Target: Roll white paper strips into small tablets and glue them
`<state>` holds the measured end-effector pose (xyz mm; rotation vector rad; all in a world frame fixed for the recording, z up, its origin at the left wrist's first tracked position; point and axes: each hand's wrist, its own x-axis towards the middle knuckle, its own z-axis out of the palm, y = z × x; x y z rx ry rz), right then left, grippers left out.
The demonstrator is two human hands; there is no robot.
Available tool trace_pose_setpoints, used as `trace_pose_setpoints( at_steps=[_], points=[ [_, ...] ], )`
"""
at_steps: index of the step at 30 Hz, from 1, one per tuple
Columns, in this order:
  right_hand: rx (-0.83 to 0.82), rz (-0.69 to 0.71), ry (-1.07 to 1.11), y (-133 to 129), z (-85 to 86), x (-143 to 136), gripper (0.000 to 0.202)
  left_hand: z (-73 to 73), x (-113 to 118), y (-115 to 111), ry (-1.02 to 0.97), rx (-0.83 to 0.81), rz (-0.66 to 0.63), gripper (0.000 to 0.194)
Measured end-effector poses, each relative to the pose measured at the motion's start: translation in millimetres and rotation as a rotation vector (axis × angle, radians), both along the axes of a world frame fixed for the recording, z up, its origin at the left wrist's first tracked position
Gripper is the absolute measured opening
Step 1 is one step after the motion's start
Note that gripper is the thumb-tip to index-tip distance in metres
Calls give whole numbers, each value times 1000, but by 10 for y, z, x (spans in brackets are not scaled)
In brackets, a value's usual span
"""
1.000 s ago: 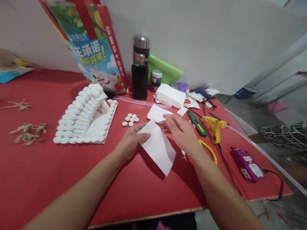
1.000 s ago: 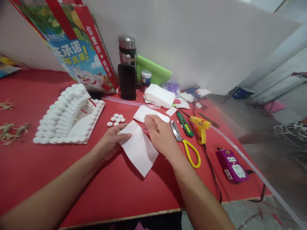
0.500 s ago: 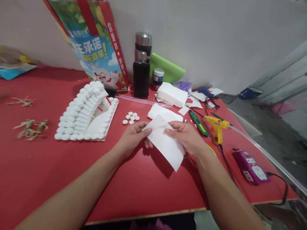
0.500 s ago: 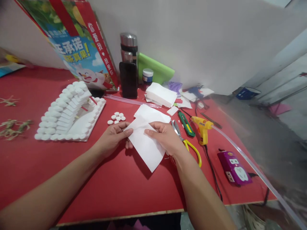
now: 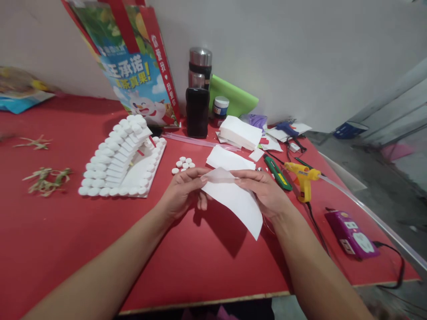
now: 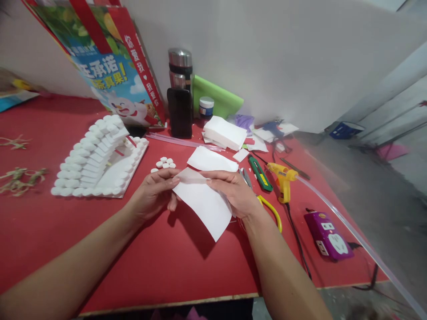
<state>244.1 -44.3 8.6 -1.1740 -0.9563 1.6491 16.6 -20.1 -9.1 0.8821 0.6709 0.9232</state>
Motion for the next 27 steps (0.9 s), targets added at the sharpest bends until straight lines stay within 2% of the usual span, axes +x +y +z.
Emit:
trace_pose_setpoints(
  at_steps=[5,10,15,19,27],
  points=[
    [12,7,-47,-10,60,-35,19,43,-11,3,-45,-41,-56,24],
    [11,-2,-34,-27,99,-73,15,20,-40,20,-65,-58,-61,17],
    [42,38,-33,-49,105,-63,17,18,-56,31,-83,-85,-178,48],
    [37,86,-36,-61,89,-46,17,2,-24,19,18,-161,-229,61],
    [54,173,-78,-56,26,0,17,-78,-12,7,73,-108,-357,49]
  ],
)
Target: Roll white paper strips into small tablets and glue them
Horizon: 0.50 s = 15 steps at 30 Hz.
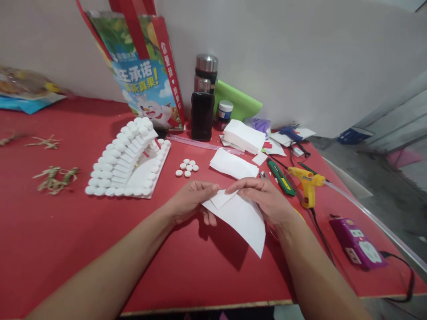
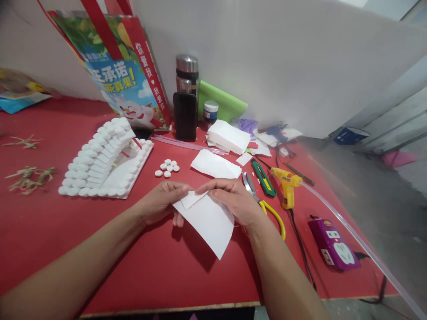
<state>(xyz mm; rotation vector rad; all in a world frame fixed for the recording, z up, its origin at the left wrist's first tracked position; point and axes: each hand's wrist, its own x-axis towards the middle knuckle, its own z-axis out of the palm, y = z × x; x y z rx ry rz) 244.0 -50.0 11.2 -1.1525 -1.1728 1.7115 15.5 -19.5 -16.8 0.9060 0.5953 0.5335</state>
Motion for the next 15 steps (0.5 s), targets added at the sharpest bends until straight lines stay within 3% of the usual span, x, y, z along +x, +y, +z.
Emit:
trace_pose_setpoints(
  at_steps=[8,15],
  points=[
    [-21,76,-201,-23,120,64,52,75,18,-50,136,143,60,42],
    [-80,7,-347,-9,70,-63,35,42,12,-43,206,188,45,38]
  ],
)
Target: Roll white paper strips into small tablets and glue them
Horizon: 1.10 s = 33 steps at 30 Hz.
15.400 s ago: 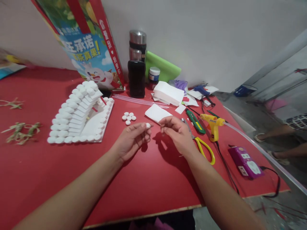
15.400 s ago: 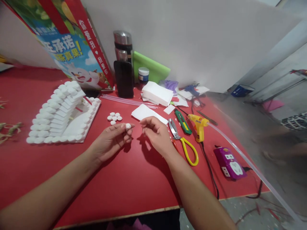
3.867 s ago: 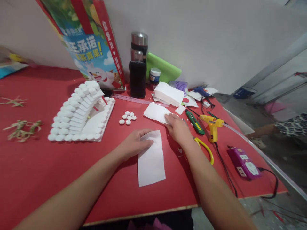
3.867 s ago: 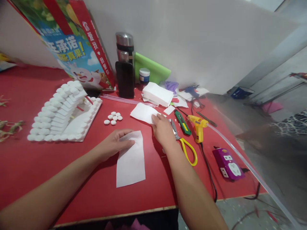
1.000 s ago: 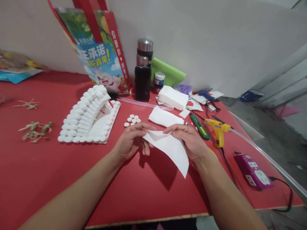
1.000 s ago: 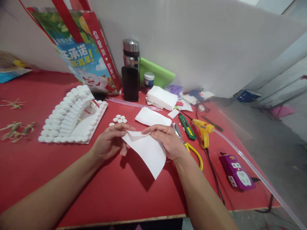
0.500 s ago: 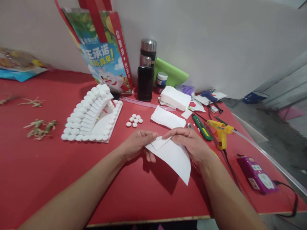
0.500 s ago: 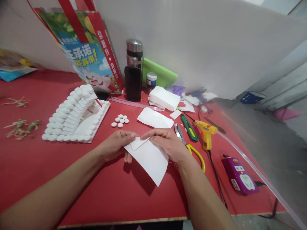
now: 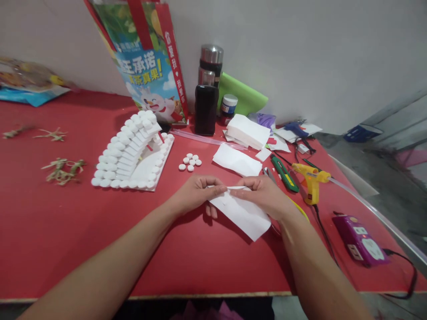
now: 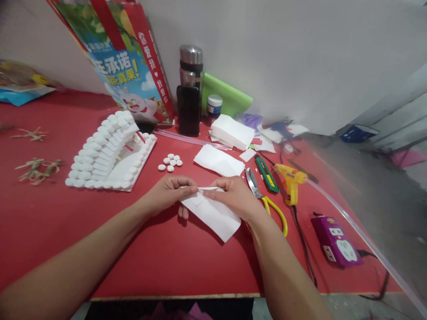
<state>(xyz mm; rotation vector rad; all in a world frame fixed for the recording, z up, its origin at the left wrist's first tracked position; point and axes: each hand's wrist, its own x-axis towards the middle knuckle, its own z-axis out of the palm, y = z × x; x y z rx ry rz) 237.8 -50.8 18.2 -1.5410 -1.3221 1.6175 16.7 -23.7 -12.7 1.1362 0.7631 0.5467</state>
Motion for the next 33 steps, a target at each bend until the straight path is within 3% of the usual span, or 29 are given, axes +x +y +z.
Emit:
trace_pose_setpoints(
  at_steps=[8,17,23,27,30,33],
  points=[
    [84,-116,217,4,2,51,33,11,8,41,-220,-32,134,39],
    [94,-171,363,34,-18,109,19,-10,-57,85,-409,-67,177,18],
    [194,-21,195,2,17,213,16,16,-36,83,-304,-1,212,22],
    [211,121,76,-15,108,408,20,0,-44,82,-237,66,155,41],
    [188,2,76,-10,161,536,32,10,-59,71,-199,75,120,45],
    [139,-115,134,11,141,496,45,27,-59,47,-189,59,77,43]
  ],
)
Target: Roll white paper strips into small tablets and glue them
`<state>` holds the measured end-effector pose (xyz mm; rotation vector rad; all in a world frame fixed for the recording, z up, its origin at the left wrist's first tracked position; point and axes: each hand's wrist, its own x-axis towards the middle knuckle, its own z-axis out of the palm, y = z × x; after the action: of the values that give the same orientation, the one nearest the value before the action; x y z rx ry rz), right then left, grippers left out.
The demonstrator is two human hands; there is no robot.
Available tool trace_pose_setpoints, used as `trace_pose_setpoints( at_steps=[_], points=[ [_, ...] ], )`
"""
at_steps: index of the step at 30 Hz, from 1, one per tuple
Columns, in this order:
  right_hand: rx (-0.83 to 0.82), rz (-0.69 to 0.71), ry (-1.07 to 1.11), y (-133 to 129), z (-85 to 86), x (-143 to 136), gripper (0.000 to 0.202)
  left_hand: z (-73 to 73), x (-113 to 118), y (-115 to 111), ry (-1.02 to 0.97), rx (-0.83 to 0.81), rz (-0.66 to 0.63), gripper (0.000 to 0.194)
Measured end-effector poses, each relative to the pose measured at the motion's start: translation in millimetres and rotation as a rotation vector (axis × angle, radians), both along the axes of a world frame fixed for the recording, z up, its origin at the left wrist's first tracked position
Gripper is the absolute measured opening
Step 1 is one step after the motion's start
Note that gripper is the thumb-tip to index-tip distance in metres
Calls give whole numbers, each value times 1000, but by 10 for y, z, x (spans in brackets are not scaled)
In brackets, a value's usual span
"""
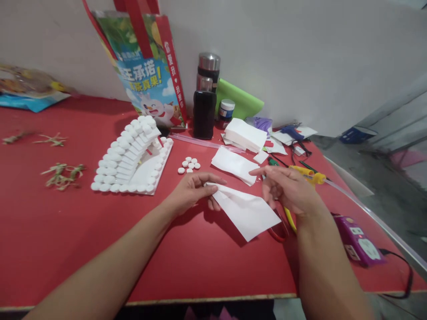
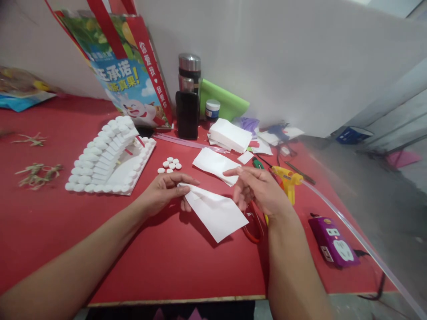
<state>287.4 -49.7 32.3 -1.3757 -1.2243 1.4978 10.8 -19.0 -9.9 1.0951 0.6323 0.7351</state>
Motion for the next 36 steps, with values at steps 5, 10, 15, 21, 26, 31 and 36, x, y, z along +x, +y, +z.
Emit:
trace_pose_setpoints(
  at_steps=[5,10,15,21,26,31,36],
  points=[
    [-158,139,88,11,-145,-355,54,11,42,-34,30,-2,-73,42],
    [-77,382,91,-12,-209,-511,39,-5,64,-19,101,5,-26,36],
    [-55,232,8,-23,-154,-469,46,-40,41,0,81,-16,31,34],
    [108,174,-110,-40,-71,-474,39,-43,20,39,-73,-104,110,25],
    [155,263,-174,-57,-31,-379,34,-48,2,90,-89,-158,128,26],
    [54,351,-9,-52,-12,-254,51,-53,-7,37,-27,-119,103,25],
    [-271,329,346,-100,-45,-509,58,-31,-12,-42,-14,-64,-61,23]
  ],
)
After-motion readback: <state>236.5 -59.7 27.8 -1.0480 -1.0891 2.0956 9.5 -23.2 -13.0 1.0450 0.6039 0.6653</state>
